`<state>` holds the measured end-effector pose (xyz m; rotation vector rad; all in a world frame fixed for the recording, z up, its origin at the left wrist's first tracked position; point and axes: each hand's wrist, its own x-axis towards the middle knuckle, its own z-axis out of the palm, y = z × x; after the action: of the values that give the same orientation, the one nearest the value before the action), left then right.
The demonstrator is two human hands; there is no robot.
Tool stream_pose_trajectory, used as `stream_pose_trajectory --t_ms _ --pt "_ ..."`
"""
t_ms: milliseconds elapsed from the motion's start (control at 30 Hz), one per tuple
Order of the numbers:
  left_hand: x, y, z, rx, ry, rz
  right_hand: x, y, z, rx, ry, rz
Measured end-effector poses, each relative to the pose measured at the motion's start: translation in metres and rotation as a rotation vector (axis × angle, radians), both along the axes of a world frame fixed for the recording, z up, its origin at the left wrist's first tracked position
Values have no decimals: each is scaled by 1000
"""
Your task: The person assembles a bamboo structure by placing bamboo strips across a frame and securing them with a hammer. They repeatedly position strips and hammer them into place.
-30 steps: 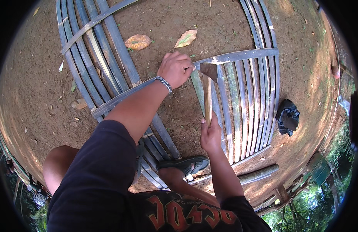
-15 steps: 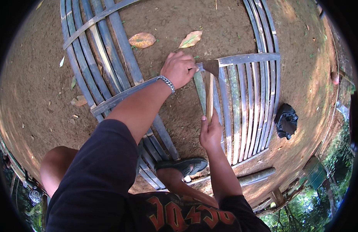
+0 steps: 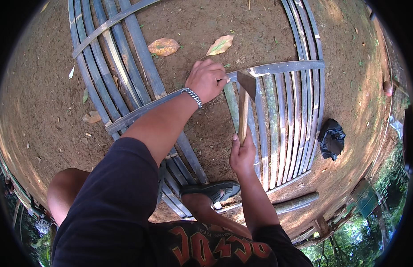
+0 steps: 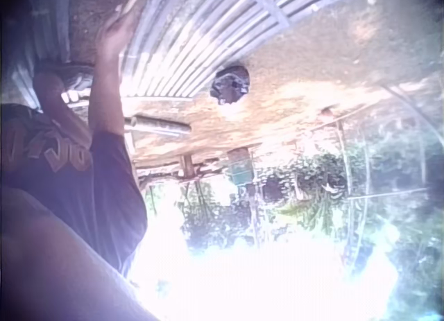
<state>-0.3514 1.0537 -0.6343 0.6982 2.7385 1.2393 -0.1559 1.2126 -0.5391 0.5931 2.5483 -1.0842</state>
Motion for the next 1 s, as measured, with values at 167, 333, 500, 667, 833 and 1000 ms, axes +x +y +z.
stream_pose_trajectory --t_ms 167,333,500,667,833,1000 --pt "-1 0 0 -17 9 -2 -4 0 -2 -53 -50 -4" --pt "0 1 -2 19 36 30 3 0 -8 -11 122 8" --pt "0 1 1 -20 18 9 -1 5 -12 52 16 36" --pt "-1 2 0 -2 18 13 2 7 -7 -71 116 -30" --pt "-2 -1 1 5 4 5 -4 7 -11 21 19 78" --pt "-2 0 1 16 7 6 -7 0 -1 -31 23 -2"
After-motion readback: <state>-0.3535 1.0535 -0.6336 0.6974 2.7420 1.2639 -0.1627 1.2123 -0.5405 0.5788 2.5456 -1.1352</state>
